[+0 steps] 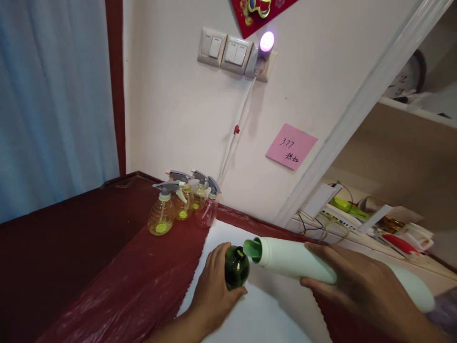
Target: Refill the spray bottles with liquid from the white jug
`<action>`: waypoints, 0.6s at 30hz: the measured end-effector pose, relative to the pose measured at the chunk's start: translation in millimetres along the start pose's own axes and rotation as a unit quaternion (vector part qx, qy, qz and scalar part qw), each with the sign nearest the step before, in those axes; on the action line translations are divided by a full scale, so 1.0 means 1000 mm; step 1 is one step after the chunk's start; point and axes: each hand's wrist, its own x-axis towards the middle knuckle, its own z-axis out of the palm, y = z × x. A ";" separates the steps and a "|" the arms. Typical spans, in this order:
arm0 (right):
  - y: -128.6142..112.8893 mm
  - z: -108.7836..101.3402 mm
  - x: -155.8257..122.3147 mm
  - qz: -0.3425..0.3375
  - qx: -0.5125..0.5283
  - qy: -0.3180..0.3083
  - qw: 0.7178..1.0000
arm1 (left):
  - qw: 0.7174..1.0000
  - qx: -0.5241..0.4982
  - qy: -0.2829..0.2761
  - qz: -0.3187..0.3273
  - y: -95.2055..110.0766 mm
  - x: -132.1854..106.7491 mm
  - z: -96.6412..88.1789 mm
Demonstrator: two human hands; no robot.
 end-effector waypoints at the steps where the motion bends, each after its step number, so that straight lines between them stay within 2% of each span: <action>1: 0.000 0.000 0.000 0.002 -0.001 -0.004 1.000 | 1.000 0.000 0.000 0.000 0.000 0.000 0.000; 18: 0.000 0.000 0.001 -0.002 -0.010 -0.003 1.000 | 1.000 -0.005 -0.003 -0.013 0.003 0.001 -0.001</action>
